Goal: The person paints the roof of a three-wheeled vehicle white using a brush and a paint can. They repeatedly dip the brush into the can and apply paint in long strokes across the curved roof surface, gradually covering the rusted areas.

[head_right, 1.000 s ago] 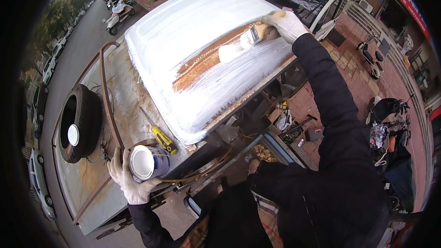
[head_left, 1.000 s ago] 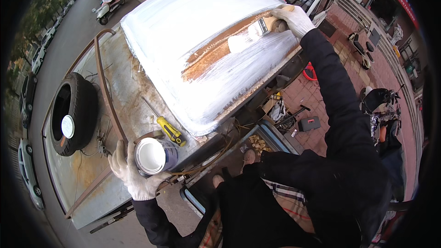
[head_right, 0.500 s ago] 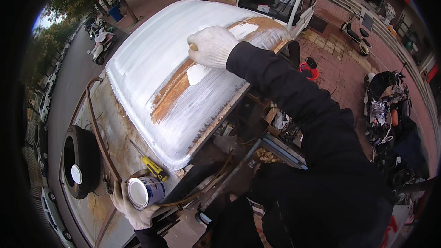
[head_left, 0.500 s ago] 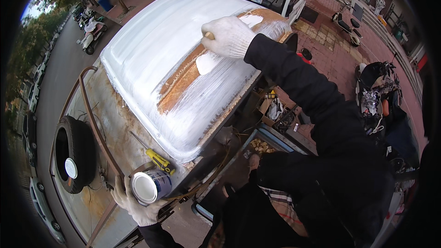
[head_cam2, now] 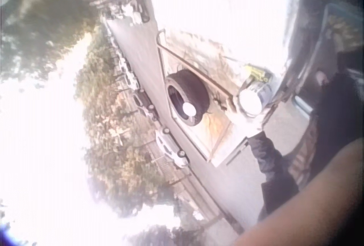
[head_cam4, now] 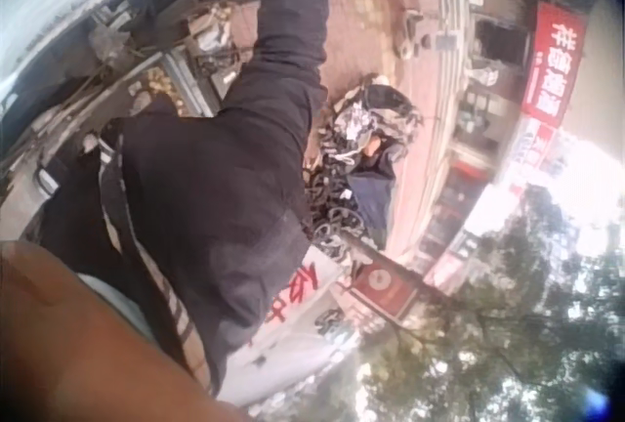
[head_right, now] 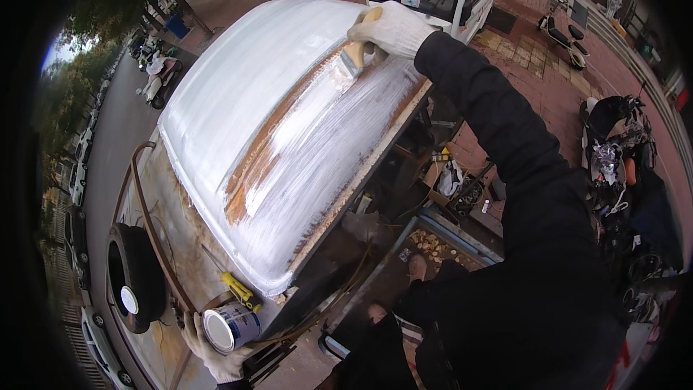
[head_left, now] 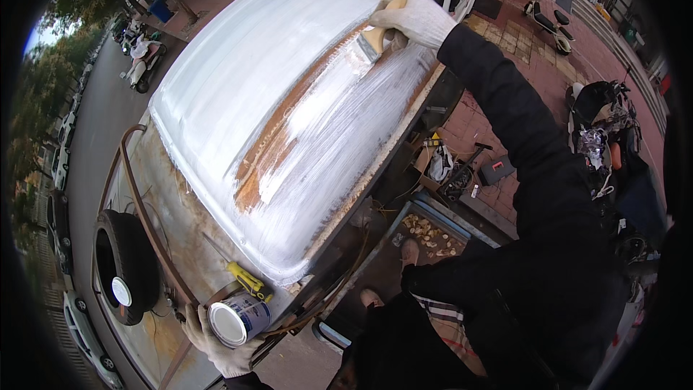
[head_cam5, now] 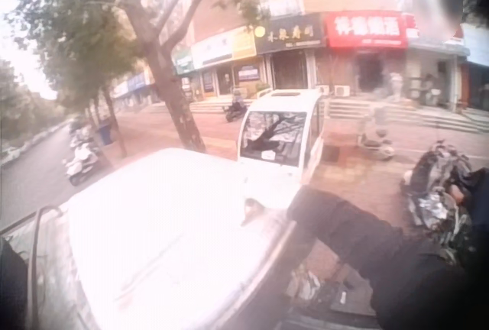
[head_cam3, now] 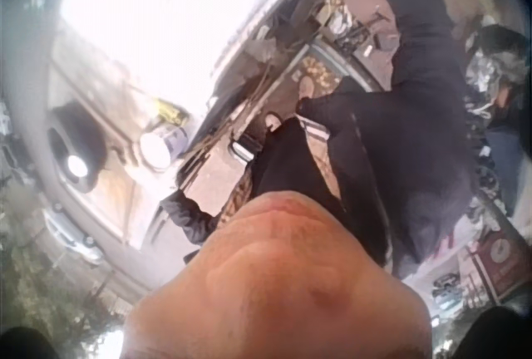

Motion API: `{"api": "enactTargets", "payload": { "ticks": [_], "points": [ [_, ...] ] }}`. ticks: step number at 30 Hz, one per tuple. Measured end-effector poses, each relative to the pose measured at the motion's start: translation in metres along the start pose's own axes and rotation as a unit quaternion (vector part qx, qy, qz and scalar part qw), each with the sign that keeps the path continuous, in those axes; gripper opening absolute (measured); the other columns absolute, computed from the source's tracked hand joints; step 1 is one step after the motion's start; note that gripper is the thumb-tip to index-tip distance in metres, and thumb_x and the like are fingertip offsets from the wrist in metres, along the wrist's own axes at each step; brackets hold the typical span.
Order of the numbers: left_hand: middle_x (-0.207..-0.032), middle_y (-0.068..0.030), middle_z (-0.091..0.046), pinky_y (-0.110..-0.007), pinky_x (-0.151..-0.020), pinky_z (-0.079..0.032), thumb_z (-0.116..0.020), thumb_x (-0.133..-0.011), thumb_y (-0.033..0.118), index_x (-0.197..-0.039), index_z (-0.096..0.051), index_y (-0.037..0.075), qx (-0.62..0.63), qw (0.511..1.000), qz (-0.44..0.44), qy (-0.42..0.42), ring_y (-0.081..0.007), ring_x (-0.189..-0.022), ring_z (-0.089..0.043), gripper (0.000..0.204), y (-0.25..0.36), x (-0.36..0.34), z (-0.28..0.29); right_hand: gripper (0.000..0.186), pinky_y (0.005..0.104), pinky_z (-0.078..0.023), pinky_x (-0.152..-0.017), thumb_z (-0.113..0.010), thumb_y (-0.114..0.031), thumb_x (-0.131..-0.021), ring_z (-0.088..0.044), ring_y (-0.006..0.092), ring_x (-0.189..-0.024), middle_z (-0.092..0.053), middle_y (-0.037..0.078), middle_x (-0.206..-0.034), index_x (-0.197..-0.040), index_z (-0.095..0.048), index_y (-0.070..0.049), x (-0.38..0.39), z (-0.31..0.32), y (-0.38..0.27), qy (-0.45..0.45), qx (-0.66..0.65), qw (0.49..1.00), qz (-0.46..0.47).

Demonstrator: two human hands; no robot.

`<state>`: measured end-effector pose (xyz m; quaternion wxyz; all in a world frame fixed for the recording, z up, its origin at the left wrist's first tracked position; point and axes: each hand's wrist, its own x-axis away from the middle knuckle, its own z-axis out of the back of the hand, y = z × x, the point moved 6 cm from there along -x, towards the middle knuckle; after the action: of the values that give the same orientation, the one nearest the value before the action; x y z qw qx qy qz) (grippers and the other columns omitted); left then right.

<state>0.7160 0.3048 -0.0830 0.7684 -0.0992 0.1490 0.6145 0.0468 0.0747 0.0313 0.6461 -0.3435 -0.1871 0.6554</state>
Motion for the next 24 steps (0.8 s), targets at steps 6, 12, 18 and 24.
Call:
{"api": "enactTargets", "payload": {
  "ticks": [6, 12, 18, 24],
  "points": [
    [-0.169, -0.0305, -0.044, -0.067, -0.129, -0.028, -0.069, -0.059, 0.106, -0.164, -0.047, 0.003, 0.031, 0.999, -0.009, -0.012, -0.0536, -0.155, -0.040, 0.148, 0.001, -0.004, 0.000, 0.035, 0.0383, -0.059, -0.068, -0.068, -0.034, -0.100, -0.075, 0.0268, -0.066, -0.076, 0.015, -0.079, -0.099, -0.078, -0.001, -0.054, 0.109, 0.108, 0.156, 0.167, 0.973, 0.008],
    [-0.172, -0.0276, -0.039, -0.068, -0.130, -0.027, -0.072, -0.063, 0.101, -0.166, -0.047, 0.010, 0.048, 0.999, -0.011, -0.007, -0.0537, -0.158, -0.035, 0.139, 0.000, -0.002, 0.001, 0.032, 0.0455, -0.062, -0.080, -0.063, -0.032, -0.099, -0.076, 0.0371, -0.080, -0.075, 0.019, -0.082, -0.093, -0.076, -0.004, -0.045, 0.097, 0.071, 0.119, 0.198, 0.973, -0.003],
    [-0.173, -0.0266, -0.039, -0.071, -0.129, -0.026, -0.068, -0.062, 0.106, -0.166, -0.046, 0.011, 0.024, 1.000, -0.017, 0.001, -0.0541, -0.159, -0.032, 0.142, -0.004, -0.002, -0.004, 0.027, 0.0496, -0.062, -0.075, -0.065, -0.025, -0.098, -0.076, 0.0383, -0.077, -0.072, 0.020, -0.077, -0.091, -0.072, -0.001, 0.029, -0.055, -0.077, 0.093, 0.225, 0.941, 0.236],
    [-0.171, -0.0248, -0.043, -0.066, -0.129, -0.029, -0.084, -0.067, 0.090, -0.169, -0.041, 0.010, -0.011, 1.000, -0.003, -0.019, -0.0495, -0.159, -0.034, 0.136, 0.007, -0.003, 0.003, 0.027, 0.0509, -0.061, -0.074, -0.066, -0.026, -0.093, -0.073, 0.0433, -0.069, -0.071, 0.022, -0.074, -0.083, -0.071, -0.002, 0.067, -0.138, -0.175, 0.023, 0.062, 0.959, 0.275]
  ]
}}
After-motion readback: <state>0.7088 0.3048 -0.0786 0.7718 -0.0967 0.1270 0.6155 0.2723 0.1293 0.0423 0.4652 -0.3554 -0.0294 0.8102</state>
